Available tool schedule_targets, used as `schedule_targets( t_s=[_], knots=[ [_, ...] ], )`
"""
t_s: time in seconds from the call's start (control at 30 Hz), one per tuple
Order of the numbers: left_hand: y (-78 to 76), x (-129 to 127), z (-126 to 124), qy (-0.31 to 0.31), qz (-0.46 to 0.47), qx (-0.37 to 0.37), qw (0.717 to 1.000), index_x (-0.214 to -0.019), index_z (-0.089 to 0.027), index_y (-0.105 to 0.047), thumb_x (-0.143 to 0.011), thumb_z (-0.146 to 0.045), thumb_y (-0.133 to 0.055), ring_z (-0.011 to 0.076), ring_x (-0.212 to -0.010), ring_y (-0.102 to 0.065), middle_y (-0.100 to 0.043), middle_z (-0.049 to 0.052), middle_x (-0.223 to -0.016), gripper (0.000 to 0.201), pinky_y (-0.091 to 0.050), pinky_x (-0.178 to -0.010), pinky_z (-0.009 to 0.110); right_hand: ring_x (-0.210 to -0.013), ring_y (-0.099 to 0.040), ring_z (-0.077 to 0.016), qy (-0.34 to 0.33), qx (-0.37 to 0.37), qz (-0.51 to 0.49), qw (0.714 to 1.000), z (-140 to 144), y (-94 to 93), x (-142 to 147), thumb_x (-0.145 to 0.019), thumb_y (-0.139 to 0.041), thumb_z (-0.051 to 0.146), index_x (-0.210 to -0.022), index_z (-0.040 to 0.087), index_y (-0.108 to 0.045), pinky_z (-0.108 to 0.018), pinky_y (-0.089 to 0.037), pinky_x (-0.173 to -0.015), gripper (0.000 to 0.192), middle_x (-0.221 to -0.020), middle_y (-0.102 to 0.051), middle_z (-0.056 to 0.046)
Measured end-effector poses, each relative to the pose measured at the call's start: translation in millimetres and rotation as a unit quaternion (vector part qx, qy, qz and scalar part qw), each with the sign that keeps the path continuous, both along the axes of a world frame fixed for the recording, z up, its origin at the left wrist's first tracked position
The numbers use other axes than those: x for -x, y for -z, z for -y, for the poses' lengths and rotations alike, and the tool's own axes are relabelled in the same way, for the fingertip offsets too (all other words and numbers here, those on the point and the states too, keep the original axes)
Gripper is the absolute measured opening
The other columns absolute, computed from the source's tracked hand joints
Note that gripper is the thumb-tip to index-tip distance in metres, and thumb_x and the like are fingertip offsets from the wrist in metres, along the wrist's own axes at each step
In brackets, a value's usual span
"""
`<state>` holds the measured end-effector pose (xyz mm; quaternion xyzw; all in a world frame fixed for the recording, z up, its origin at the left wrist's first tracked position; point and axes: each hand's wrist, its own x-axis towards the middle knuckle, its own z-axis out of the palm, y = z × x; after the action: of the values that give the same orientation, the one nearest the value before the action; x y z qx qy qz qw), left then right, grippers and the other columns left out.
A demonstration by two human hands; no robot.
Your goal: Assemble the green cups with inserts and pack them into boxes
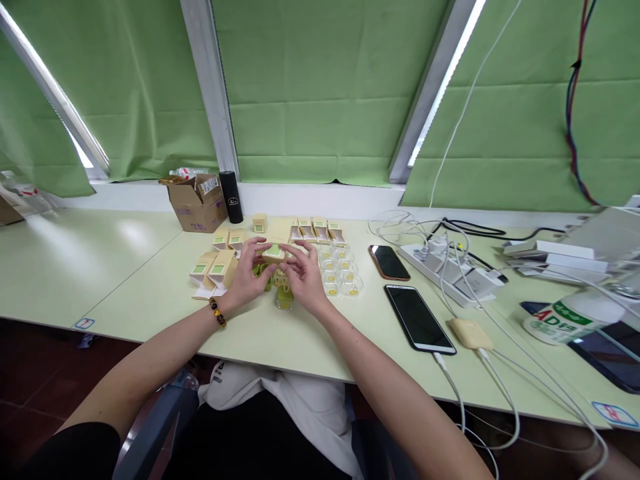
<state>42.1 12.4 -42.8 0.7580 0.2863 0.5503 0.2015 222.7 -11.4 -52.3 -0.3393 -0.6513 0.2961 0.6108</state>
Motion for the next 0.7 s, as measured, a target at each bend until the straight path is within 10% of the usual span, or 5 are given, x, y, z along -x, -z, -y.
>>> schedule_targets(
  t_s=[0.13, 0.33, 0.7],
  knots=[
    [-3.9, 2.3, 2.7, -0.036, -0.047, -0.039, 0.997, -0.151, -0.026, -0.052, -0.104, -0.044, -0.059, 0.0311, -0.154, -0.04, -0.044, 0.016, -0.157, 0.05, -0.039, -0.126, 0.053, -0.155, -0.045, -0.0324, 0.005, -0.035, 0.057, 0.998, 7.9, -4.4, 0.8, -0.099, -0.067, 0.055, -0.143, 0.036, -0.066, -0.054, -0.047, -0.125, 0.048, -0.172, -0.026, -0.008],
    [-4.7, 2.2, -2.4, -0.042, 0.004, 0.011, 0.999, -0.146, -0.023, -0.059, -0.104, -0.055, -0.055, 0.0303, -0.152, -0.045, -0.051, 0.016, -0.155, 0.053, -0.035, -0.129, 0.051, -0.165, -0.026, -0.0344, -0.007, -0.094, 0.143, 0.985, 15.8, -13.5, -1.6, -0.1, -0.064, 0.057, -0.14, 0.035, -0.07, -0.063, -0.028, -0.133, 0.046, -0.175, -0.034, -0.004],
    [2.9, 5.1, -22.4, 0.024, 0.131, 0.159, 0.978, -0.136, -0.022, -0.048, -0.088, -0.06, -0.078, 0.0227, -0.106, -0.07, -0.072, 0.011, -0.115, 0.068, -0.056, -0.1, 0.041, -0.124, -0.074, -0.0338, -0.033, -0.136, 0.108, 0.984, 18.1, -15.2, -0.8, -0.105, -0.055, 0.053, -0.084, 0.03, -0.08, -0.065, -0.047, -0.12, 0.04, -0.096, -0.084, -0.006]
  ],
)
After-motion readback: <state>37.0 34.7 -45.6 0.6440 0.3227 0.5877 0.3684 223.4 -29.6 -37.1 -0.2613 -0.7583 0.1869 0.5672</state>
